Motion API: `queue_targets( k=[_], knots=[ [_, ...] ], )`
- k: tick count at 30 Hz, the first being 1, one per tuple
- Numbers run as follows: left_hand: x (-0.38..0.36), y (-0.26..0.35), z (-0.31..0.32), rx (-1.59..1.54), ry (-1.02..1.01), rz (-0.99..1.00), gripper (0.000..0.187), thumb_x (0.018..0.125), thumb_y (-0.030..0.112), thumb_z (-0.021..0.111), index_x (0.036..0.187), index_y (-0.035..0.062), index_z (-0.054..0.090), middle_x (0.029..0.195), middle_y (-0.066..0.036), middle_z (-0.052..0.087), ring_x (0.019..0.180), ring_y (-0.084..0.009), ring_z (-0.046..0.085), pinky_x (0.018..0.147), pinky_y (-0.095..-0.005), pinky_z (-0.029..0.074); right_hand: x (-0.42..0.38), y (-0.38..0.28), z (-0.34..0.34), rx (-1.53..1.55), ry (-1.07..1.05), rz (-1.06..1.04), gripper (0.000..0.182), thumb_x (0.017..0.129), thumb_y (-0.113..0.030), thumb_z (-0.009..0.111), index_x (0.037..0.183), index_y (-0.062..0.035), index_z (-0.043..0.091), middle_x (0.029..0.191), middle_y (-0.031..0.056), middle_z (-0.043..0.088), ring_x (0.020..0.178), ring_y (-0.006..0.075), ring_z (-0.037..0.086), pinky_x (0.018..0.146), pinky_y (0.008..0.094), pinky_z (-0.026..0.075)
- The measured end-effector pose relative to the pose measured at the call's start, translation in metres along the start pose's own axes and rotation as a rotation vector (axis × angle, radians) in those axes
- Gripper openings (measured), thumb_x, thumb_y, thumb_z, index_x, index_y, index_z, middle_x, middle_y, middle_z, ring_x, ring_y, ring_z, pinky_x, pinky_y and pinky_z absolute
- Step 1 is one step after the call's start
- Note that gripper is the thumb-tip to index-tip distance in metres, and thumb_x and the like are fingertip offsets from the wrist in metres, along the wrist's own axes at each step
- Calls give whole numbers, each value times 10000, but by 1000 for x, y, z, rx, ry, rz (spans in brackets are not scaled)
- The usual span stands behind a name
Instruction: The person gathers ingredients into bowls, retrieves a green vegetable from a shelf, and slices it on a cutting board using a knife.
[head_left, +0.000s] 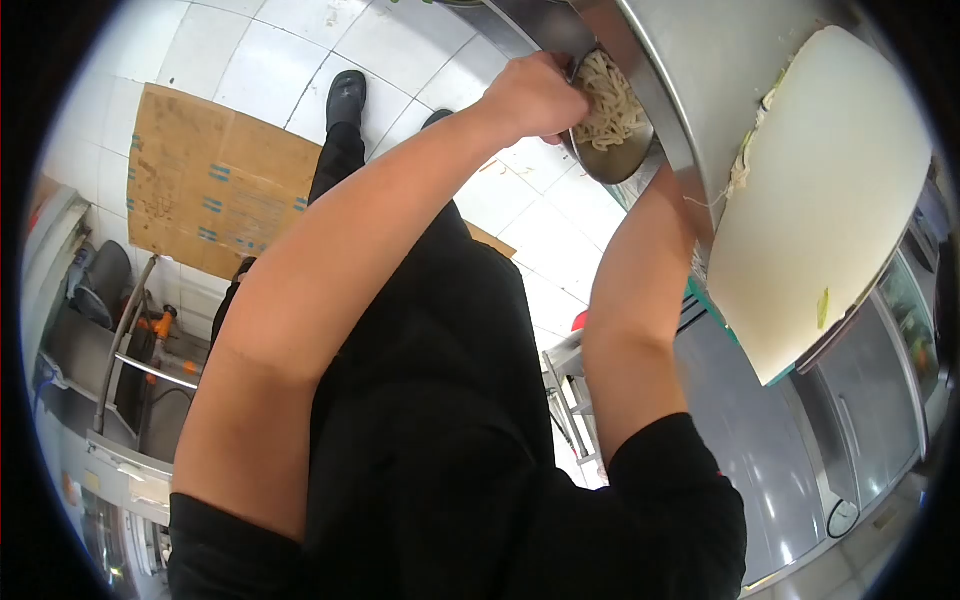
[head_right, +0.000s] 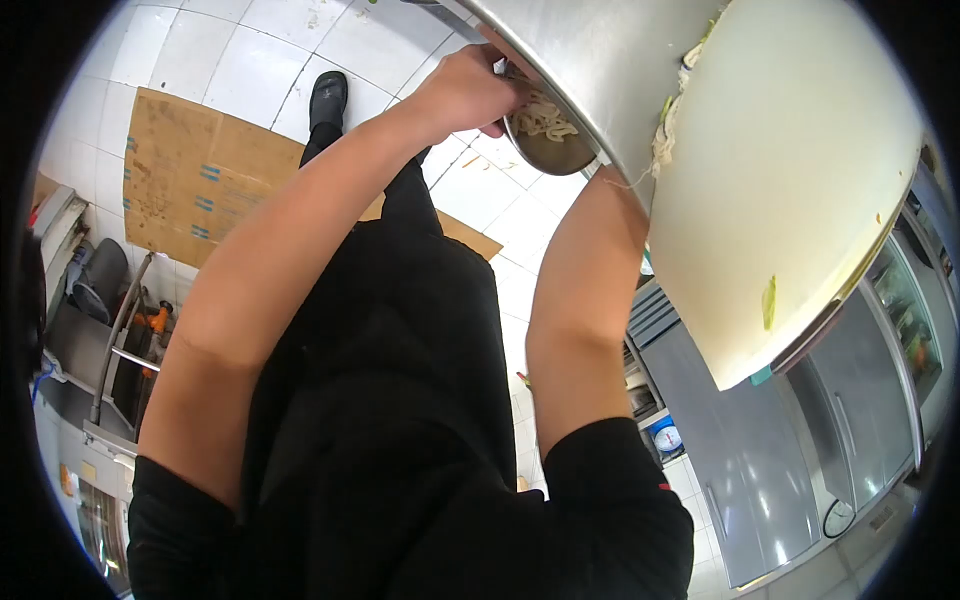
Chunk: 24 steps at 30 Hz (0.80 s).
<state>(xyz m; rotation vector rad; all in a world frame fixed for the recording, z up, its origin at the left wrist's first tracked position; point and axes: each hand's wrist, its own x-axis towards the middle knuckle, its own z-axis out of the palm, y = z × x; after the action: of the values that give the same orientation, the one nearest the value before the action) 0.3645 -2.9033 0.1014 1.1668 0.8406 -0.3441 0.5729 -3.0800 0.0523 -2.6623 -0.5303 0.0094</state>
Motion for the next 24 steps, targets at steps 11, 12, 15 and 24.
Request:
queue_targets(
  k=[11, 12, 15, 24],
  knots=[
    [-3, 4, 1, 10, -108, -27, 609, 911, 148, 615, 1498, 8, 536, 1166, -200, 742, 806, -249, 778, 771, -309, 648, -118, -95, -44, -108, -255, 51, 596, 788, -304, 826, 1341, -126, 694, 1416, 141, 659, 1280, 331, 627, 1117, 411, 460],
    [-5, 4, 1, 9, -111, -22, 609, 911, 148, 615, 1498, 8, 536, 1166, -200, 742, 806, -249, 778, 771, -309, 648, -117, -93, -51, -312, -319, -83, 476, 843, -311, 757, 1278, -120, 738, 1411, 137, 663, 1287, 337, 628, 1098, 413, 473],
    [-2, -2, 4, 102, -15, -42, 436, 907, 145, 526, 1305, 28, 661, 1068, -158, 778, 769, -236, 792, 694, -314, 631, -85, -86, -66, -279, -368, -30, 509, 931, -352, 679, 1385, -123, 672, 1459, 124, 632, 1377, 326, 566, 1136, 412, 445],
    [-5, 3, 0, 173, -32, 78, 660, 875, 81, 543, 1530, 4, 505, 1157, -241, 734, 784, -263, 770, 678, -320, 657, -21, -73, -19, -185, 69, -223, 533, 1007, -386, 616, 1456, -100, 597, 1496, 119, 601, 1398, 311, 538, 1144, 434, 431]
  ],
)
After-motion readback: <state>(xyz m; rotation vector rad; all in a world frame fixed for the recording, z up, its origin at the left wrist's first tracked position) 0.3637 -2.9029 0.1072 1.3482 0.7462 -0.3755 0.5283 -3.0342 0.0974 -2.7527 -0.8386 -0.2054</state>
